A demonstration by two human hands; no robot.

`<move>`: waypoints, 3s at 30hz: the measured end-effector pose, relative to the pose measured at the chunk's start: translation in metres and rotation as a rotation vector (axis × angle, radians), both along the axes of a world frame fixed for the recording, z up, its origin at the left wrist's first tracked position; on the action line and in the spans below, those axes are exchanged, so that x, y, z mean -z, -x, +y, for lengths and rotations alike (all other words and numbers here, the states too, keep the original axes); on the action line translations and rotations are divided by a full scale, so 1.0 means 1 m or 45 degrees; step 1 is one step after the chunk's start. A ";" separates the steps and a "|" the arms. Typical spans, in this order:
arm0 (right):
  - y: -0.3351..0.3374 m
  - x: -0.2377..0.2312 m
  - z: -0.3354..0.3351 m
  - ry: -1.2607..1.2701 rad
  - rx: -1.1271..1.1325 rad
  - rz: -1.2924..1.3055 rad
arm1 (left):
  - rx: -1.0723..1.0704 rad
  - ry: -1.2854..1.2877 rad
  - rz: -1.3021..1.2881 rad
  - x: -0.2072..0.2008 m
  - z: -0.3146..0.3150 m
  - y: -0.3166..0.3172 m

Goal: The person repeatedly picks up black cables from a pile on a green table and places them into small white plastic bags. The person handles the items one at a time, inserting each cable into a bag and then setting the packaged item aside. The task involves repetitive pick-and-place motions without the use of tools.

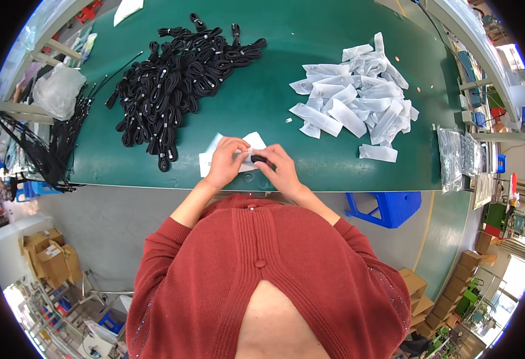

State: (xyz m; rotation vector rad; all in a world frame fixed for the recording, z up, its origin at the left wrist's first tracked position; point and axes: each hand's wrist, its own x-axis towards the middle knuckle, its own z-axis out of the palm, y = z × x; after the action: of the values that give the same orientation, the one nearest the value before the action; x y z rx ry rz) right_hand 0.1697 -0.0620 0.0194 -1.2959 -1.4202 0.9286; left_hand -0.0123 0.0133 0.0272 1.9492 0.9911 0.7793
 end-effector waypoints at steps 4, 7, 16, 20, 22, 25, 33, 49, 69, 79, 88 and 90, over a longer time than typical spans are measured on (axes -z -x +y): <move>0.002 -0.020 0.010 -0.184 0.142 -0.014 | 0.014 0.223 -0.263 -0.017 0.005 -0.005; 0.005 -0.033 0.023 -0.165 0.114 -0.058 | 0.032 0.452 -0.438 -0.023 0.010 -0.013; -0.113 -0.055 0.056 -0.370 0.959 -0.881 | -0.349 0.226 -0.282 -0.012 0.001 0.024; -0.076 -0.064 0.094 -0.439 0.610 -0.909 | -0.719 0.264 -0.099 0.034 -0.019 0.086; -0.009 -0.060 0.118 -0.388 0.138 -0.837 | -0.708 0.265 -0.039 0.038 -0.029 0.092; 0.097 -0.037 0.154 -0.560 -0.358 -0.784 | -0.600 0.270 0.030 0.036 -0.037 0.086; 0.187 0.028 0.218 -0.733 -0.731 -1.231 | -0.774 -0.231 0.430 0.016 -0.035 0.128; 0.069 0.007 0.175 -0.223 -0.116 -1.229 | -0.487 -0.205 0.323 0.062 0.070 0.135; -0.018 0.052 0.027 0.396 0.239 -0.251 | -0.250 -0.013 0.033 0.058 -0.013 0.017; -0.005 0.041 0.074 0.380 -0.177 -0.360 | 0.101 -0.494 0.352 0.059 -0.020 0.020; -0.017 0.054 0.047 0.411 -0.286 -0.311 | -0.296 -0.183 0.107 0.049 -0.047 0.016; -0.019 0.057 0.041 0.396 -0.219 -0.266 | -0.258 -0.249 0.124 0.052 -0.037 0.004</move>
State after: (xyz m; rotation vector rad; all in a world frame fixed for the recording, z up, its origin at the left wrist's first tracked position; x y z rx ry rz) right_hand 0.1888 -0.0206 -0.0379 -1.5545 -1.6133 1.1940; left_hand -0.0166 -0.0235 -0.0252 2.0909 1.2250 0.9316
